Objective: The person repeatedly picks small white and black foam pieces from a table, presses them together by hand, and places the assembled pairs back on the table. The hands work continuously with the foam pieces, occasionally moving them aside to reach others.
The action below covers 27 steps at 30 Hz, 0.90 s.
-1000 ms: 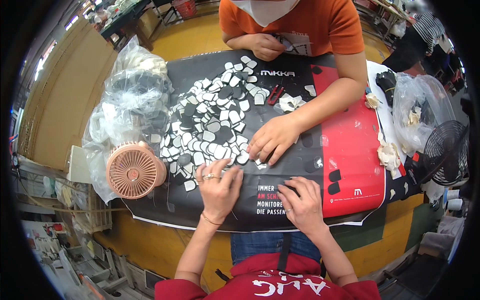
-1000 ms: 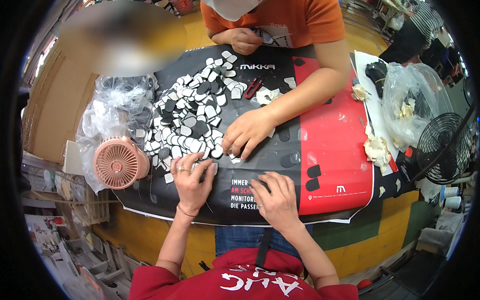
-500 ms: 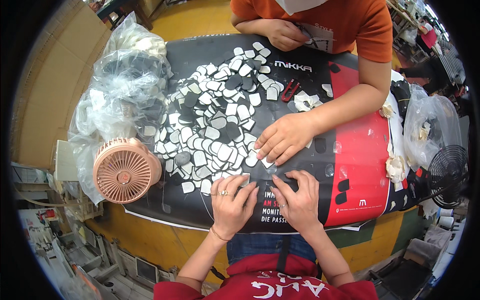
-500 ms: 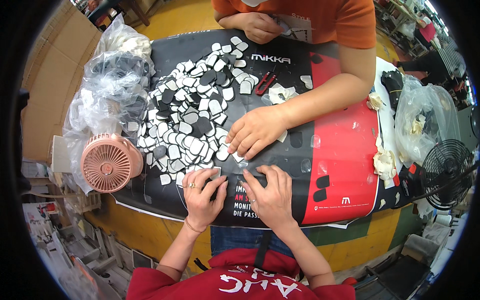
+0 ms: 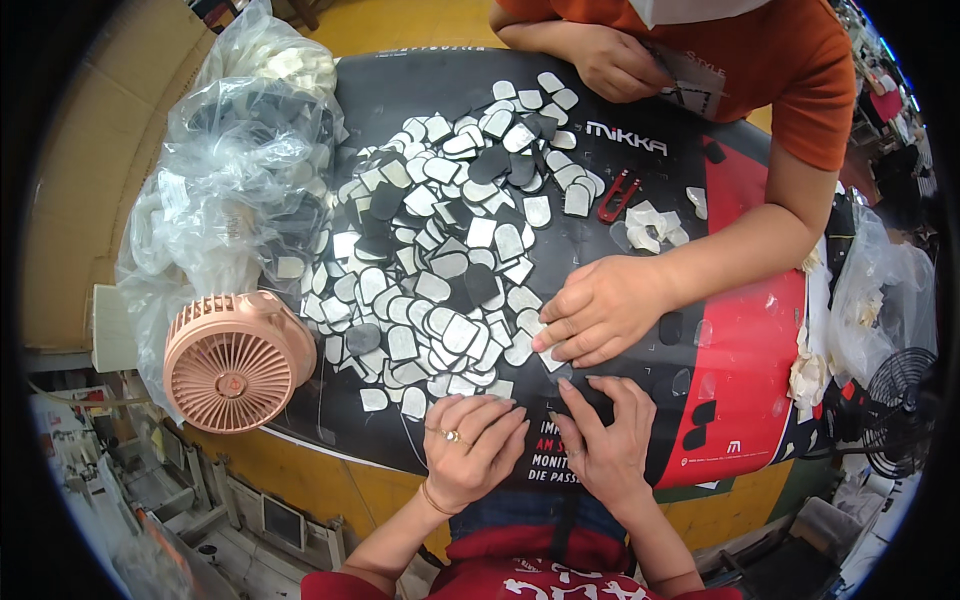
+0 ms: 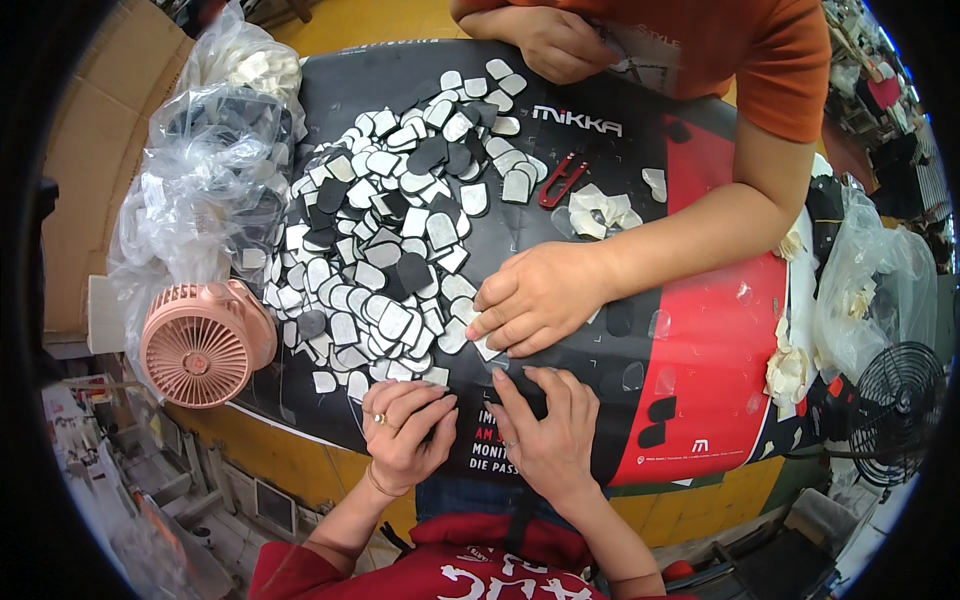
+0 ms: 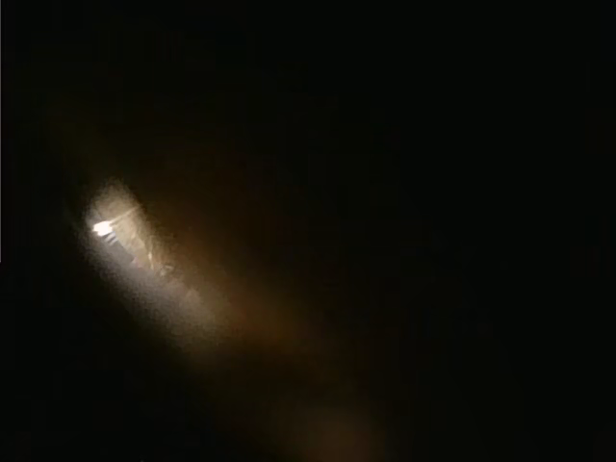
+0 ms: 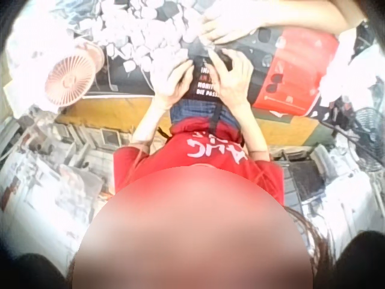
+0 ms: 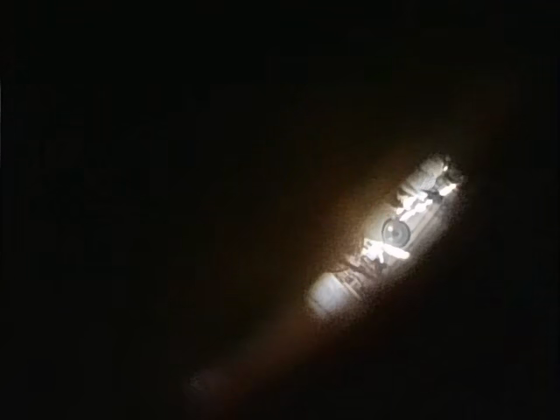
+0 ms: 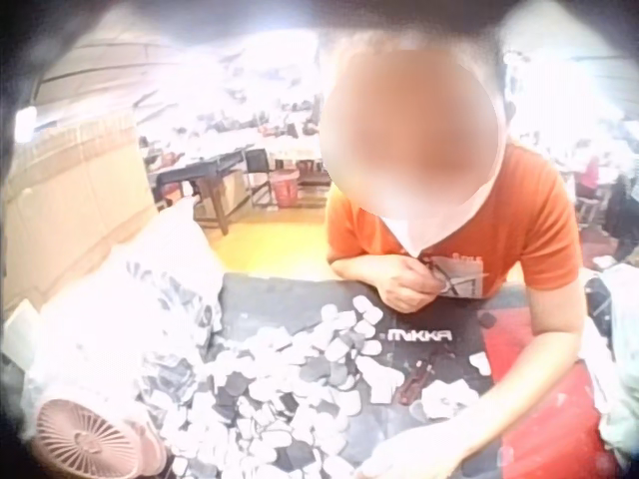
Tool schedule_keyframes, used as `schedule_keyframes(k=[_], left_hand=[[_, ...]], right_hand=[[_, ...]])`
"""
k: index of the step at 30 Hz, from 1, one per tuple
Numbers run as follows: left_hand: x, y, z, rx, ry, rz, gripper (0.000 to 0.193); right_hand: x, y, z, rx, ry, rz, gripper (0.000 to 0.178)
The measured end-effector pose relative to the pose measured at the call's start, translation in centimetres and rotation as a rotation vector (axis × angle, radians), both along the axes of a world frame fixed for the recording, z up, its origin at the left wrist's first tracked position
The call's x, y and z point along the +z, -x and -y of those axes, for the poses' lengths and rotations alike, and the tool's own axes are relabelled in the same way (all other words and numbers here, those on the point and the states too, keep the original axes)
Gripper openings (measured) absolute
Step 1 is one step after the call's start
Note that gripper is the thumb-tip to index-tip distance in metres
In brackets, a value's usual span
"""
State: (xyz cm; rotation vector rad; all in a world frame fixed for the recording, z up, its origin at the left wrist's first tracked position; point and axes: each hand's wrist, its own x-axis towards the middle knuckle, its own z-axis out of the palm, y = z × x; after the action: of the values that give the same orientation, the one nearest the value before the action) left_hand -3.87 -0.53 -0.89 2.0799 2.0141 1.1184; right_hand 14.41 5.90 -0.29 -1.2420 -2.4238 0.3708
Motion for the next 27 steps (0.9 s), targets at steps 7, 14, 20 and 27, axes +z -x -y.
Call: schedule_keyframes(k=[7, 14, 20, 27], left_hand=[[-0.17, 0.03, 0.31, -0.014, 0.043, 0.022, 0.021], [0.16, 0.13, 0.46, -0.02, 0.073, 0.021, 0.022], [0.23, 0.09, 0.54, -0.012, 0.107, 0.023, 0.023], [0.14, 0.26, 0.68, -0.029, 0.113, 0.025, 0.025]], right_hand=[[0.29, -0.06, -0.15, 0.008, 0.041, 0.025, 0.036], [0.17, -0.01, -0.19, 0.0, 0.037, 0.03, 0.031], [0.24, -0.02, -0.28, -0.001, 0.034, 0.049, 0.029], [0.46, -0.01, -0.26, 0.006, 0.076, 0.028, 0.027]])
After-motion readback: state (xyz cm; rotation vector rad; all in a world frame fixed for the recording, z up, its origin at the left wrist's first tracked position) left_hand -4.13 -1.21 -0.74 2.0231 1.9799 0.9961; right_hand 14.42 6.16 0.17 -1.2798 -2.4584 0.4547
